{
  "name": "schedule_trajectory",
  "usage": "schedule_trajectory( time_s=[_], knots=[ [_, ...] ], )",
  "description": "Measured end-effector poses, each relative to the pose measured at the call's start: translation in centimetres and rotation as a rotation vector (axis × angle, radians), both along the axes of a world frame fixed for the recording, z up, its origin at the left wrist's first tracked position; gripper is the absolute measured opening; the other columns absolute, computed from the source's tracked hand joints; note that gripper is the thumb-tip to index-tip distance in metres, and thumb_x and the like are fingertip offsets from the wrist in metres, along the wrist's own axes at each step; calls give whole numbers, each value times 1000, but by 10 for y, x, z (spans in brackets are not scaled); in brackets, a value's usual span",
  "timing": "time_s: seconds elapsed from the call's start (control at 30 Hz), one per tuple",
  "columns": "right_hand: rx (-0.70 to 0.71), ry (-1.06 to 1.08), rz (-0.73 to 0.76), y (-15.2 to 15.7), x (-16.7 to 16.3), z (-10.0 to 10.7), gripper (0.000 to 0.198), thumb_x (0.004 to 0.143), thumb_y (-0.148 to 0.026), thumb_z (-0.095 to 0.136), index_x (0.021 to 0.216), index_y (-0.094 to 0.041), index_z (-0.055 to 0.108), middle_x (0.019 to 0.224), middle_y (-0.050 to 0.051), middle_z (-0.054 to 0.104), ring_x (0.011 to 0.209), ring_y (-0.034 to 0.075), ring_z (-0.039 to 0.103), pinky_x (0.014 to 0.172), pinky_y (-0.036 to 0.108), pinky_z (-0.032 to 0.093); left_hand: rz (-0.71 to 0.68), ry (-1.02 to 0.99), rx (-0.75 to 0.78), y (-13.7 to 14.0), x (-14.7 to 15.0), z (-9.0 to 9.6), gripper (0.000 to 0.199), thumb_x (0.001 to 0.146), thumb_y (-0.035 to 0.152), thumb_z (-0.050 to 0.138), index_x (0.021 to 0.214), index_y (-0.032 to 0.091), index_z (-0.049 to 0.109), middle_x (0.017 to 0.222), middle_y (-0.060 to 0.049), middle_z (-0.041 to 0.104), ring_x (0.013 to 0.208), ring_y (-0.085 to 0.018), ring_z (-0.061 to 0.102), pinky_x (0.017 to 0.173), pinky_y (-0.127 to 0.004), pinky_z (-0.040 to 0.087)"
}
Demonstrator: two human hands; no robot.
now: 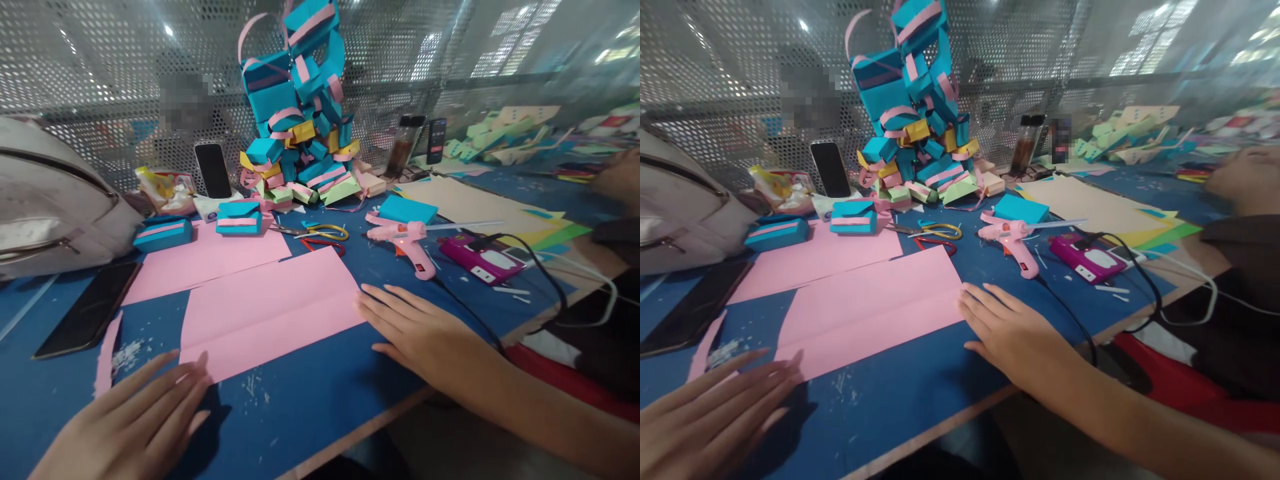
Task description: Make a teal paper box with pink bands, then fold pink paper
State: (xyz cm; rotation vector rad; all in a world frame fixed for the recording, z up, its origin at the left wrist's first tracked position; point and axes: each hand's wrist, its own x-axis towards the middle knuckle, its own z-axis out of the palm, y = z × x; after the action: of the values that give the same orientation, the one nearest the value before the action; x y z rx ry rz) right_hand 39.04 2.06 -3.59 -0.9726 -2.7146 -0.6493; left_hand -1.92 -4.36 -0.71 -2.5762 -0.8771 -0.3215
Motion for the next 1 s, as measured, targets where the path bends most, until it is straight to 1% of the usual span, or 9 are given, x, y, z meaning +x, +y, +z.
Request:
schedule_trajectory(
  time_s=[0.07, 0.17, 0.27, 0.37, 0.43, 0.57, 0.67, 0.83, 1.0],
  knots=[
    [19, -2, 5, 0, 0, 0, 48, 105, -34, 30, 125, -5, 63, 129, 16, 64, 120, 28, 59, 100, 46, 46, -117, 113, 83, 5, 15, 3, 36, 94, 32, 55, 126, 18, 64, 130, -3, 66, 113, -20, 67, 123, -37, 23],
    [10, -4, 7, 0, 2, -1, 46, 105, -33, 32, 125, -6, 63, 129, 16, 64, 121, 28, 58, 100, 45, 47, -96, 131, 105, 10, 31, 6, 40, 94, 38, 54, 126, 16, 64, 130, -8, 66, 110, -22, 69, 106, -33, 49],
    [-28, 9, -18, -2, -1, 2, 47, 105, -36, 32, 127, -6, 62, 132, 16, 62, 121, 28, 58, 100, 47, 47, -57, 124, 52, 9, 38, 7, 40, 96, 37, 50, 128, 16, 62, 131, -8, 64, 110, -22, 69, 85, -29, 62],
    [-106, 66, -22, -10, -17, 11, 56, 104, -45, 31, 134, -6, 56, 143, 17, 52, 129, 29, 53, 104, 48, 45, -52, 109, 38, 7, 39, 8, 40, 97, 37, 47, 125, 15, 64, 129, -8, 65, 106, -23, 70, 78, -31, 64],
    [-219, 93, 28, -18, -37, 19, 64, 101, -53, 35, 143, -6, 45, 153, 16, 38, 139, 29, 40, 111, 47, 40, -61, 118, 45, 6, 40, 10, 39, 97, 36, 46, 123, 13, 65, 127, -9, 66, 104, -24, 71, 76, -31, 65],
    [-482, 78, 313, -31, -78, 26, 68, 102, -55, 27, 152, -10, 29, 160, 9, 25, 148, 23, 20, 123, 42, 19, -57, 146, 32, 6, 41, 11, 39, 99, 33, 42, 122, 12, 66, 126, -10, 66, 104, -24, 71, 76, -31, 64],
    [-629, 103, 399, -32, -93, 21, 65, 104, -50, 23, 153, -8, 26, 161, 10, 21, 149, 21, 17, 125, 37, 11, -28, 125, -17, 4, 38, 9, 39, 98, 31, 44, 128, 12, 62, 132, -10, 62, 110, -23, 68, 83, -29, 62],
    [-788, 185, 349, -27, -83, 13, 67, 102, -51, 36, 155, -11, 25, 160, 9, 22, 149, 21, 18, 124, 41, 15, 3, 147, -62, 2, 33, 4, 44, 98, 30, 44, 138, 13, 52, 141, -9, 54, 119, -23, 62, 89, -31, 60],
    [-804, 159, 224, -27, -50, 16, 67, 101, -49, 41, 156, -16, 20, 161, 6, 20, 149, 21, 19, 123, 41, 20, -17, 194, -51, 6, 38, 10, 41, 99, 24, 38, 133, 11, 57, 137, -12, 57, 116, -25, 64, 83, -34, 62]
  ],
)
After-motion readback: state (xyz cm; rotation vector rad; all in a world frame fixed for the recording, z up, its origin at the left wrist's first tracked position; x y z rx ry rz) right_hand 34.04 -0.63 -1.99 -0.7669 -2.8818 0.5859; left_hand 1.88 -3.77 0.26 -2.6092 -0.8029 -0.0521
